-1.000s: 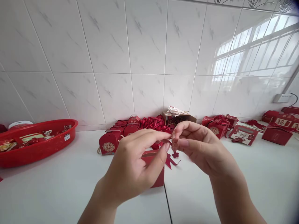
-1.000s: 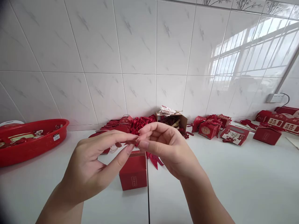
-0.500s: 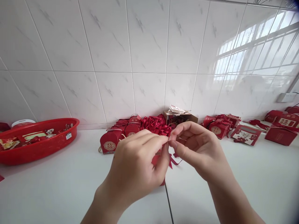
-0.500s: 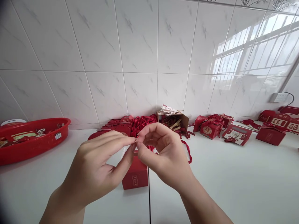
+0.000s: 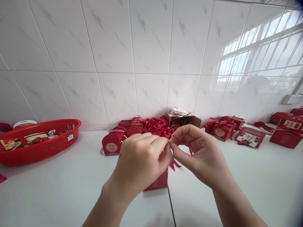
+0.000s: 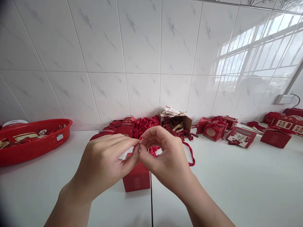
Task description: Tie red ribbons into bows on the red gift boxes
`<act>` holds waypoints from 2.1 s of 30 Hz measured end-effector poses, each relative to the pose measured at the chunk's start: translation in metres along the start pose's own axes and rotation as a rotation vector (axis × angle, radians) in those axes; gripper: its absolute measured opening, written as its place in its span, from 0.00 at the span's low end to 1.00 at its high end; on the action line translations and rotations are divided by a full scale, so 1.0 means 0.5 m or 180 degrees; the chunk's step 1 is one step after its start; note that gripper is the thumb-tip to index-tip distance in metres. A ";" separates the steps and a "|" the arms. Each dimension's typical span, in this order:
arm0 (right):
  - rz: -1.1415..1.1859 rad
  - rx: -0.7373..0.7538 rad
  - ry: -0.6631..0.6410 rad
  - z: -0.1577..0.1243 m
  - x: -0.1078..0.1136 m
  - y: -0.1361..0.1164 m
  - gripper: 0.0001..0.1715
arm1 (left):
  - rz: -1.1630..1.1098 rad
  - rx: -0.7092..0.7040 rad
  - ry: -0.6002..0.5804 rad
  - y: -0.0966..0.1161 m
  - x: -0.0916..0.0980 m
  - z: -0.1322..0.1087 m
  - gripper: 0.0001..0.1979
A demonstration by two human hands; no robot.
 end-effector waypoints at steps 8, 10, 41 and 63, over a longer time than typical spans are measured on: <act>0.0446 -0.0348 -0.0607 0.004 -0.025 0.022 0.07 | 0.0053 -0.0028 -0.0474 -0.017 -0.020 0.000 0.11; 0.0827 -0.0395 -0.0711 0.005 -0.030 0.023 0.05 | -0.0013 -0.0041 -0.0318 -0.025 -0.014 -0.001 0.12; 0.3044 -0.0312 -0.0836 0.019 -0.017 0.031 0.07 | -0.3993 0.0722 -0.0399 -0.082 -0.042 -0.001 0.09; 0.3730 -0.0050 -0.0026 0.028 0.013 0.041 0.29 | -0.5861 0.1217 0.0224 -0.122 -0.084 0.003 0.25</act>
Point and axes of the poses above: each hand's wrist, its own z-axis towards the middle knuckle, its own x-axis out of the back of the hand, y = z × x, the point moved 9 cm from there along z, towards the middle knuckle, and after that the axes turned 14 degrees about -y, right-handed, at the moved point
